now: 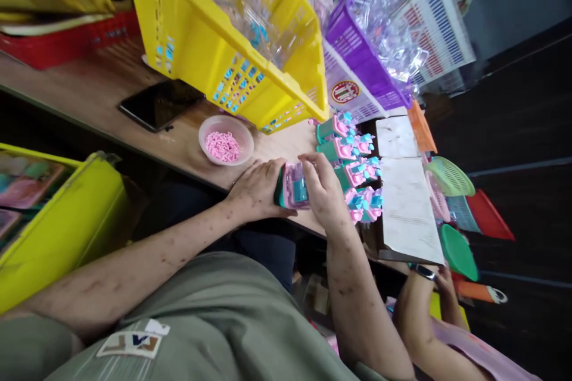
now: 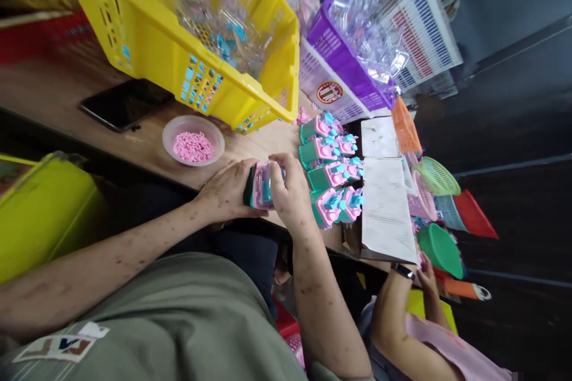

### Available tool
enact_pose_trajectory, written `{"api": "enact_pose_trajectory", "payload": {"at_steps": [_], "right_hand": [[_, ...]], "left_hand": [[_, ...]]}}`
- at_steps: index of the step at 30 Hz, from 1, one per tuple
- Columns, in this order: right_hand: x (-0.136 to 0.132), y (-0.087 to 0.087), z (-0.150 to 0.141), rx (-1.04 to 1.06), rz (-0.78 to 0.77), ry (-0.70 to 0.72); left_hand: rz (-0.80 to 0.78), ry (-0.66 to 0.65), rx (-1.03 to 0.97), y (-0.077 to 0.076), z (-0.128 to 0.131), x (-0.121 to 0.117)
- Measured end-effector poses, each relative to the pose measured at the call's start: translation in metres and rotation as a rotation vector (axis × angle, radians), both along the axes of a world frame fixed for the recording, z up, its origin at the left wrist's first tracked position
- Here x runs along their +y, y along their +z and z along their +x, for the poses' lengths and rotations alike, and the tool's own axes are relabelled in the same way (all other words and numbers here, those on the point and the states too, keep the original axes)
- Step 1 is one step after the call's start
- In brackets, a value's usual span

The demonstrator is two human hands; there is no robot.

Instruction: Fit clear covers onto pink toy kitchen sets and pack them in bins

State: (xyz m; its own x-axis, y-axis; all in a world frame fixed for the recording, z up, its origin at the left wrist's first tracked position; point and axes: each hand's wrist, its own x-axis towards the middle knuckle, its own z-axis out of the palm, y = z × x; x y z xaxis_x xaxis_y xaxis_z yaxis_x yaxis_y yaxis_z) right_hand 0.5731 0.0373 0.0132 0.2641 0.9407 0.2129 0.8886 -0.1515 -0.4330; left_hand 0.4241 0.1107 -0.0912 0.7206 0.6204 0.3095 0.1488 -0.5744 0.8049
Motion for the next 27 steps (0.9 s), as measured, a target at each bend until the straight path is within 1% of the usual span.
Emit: {"api": "enact_pose_trajectory", "payload": {"at_steps": [2, 6, 8, 10, 12, 13, 15, 17, 18, 19, 21, 23, 25, 27], "right_hand": [[0.001, -0.003, 0.002, 0.027, -0.014, 0.008], [0.012, -0.01, 0.004, -0.022, -0.065, 0.019], [0.018, -0.01, 0.007, -0.036, -0.107, 0.007], [0.021, -0.008, 0.012, -0.01, -0.134, 0.011], [0.019, -0.003, 0.018, 0.052, -0.13, 0.02], [0.016, -0.002, 0.021, 0.094, -0.111, 0.008], [0.007, -0.002, 0.025, 0.185, -0.052, -0.066], [-0.003, -0.007, 0.026, 0.233, 0.014, -0.142], [-0.007, -0.011, 0.026, 0.229, 0.032, -0.142], [-0.01, -0.015, 0.025, 0.213, 0.035, -0.117], [-0.009, -0.024, 0.025, 0.176, 0.015, -0.043], [-0.002, -0.031, 0.024, 0.169, -0.004, -0.011], [0.005, -0.033, 0.021, 0.165, 0.008, -0.015], [0.006, -0.03, 0.011, 0.144, 0.05, -0.028]], "left_hand": [[0.009, -0.014, -0.004, -0.003, 0.002, 0.002], [0.026, -0.076, -0.029, -0.006, 0.008, 0.008], [0.037, -0.097, -0.031, -0.003, 0.007, 0.01], [0.105, -0.069, -0.014, 0.005, -0.003, 0.009], [0.241, 0.037, -0.009, 0.012, -0.02, 0.007], [0.318, 0.123, -0.018, 0.015, -0.031, 0.006], [0.425, 0.357, -0.034, 0.018, -0.052, 0.007], [0.428, 0.591, 0.013, 0.016, -0.067, 0.012], [0.392, 0.667, 0.061, 0.015, -0.072, 0.017], [0.35, 0.702, 0.115, 0.013, -0.075, 0.022], [0.295, 0.688, 0.179, 0.011, -0.081, 0.035], [0.301, 0.672, 0.128, 0.014, -0.092, 0.047], [0.346, 0.707, 0.018, 0.025, -0.113, 0.059], [0.371, 0.789, -0.039, 0.04, -0.143, 0.07]]}}
